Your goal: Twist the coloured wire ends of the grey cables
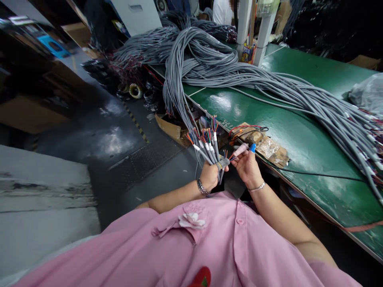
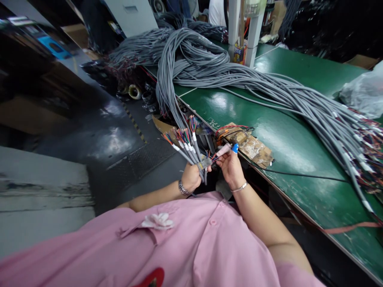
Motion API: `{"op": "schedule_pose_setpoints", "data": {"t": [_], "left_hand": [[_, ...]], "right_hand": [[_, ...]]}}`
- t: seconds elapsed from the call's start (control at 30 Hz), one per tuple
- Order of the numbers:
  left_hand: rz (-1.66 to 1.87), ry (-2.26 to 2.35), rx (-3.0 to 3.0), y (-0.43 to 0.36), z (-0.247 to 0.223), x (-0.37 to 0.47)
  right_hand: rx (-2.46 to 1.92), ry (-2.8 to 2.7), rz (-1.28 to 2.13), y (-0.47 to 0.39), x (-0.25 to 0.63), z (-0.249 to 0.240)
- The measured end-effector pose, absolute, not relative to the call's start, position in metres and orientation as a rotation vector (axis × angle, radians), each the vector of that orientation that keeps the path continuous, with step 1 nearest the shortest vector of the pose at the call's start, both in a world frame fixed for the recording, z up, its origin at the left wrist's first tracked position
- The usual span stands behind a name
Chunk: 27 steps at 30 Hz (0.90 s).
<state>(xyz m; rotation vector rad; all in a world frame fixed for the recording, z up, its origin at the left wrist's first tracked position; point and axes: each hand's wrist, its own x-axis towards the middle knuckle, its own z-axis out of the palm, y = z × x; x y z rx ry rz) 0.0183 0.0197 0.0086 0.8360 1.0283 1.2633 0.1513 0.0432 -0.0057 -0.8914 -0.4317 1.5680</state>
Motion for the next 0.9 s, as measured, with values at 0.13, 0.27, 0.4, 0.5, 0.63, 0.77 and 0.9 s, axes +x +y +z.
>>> {"op": "schedule_pose_setpoints", "data": {"t": [0.13, 0.27, 0.4, 0.5, 0.63, 0.77, 0.9], "left_hand": [[1.275, 1.002, 0.832, 0.016, 0.009, 0.015], [1.258, 1.022, 0.862, 0.014, 0.007, 0.013], [1.251, 1.033, 0.928, 0.011, 0.003, 0.012], [1.226, 1.046, 0.960, 0.009, 0.001, 0.011], [1.124, 1.041, 1.020, 0.009, 0.003, 0.007], [0.972, 1.007, 1.063, 0.014, 0.009, 0.001], [0.918, 0.977, 1.064, 0.016, 0.010, -0.003]], "right_hand": [[-0.793, -0.497, 1.712, 0.033, 0.157, -0.006], [-0.799, -0.699, 1.762, 0.018, 0.156, 0.000], [-0.918, -0.819, 1.623, 0.011, 0.151, 0.003], [-0.986, -0.878, 1.551, 0.012, 0.151, 0.000], [-1.020, -0.951, 1.517, 0.014, 0.156, -0.005], [-1.012, -1.003, 1.512, 0.013, 0.158, -0.004], [-0.994, -1.038, 1.516, 0.010, 0.156, 0.000]]}}
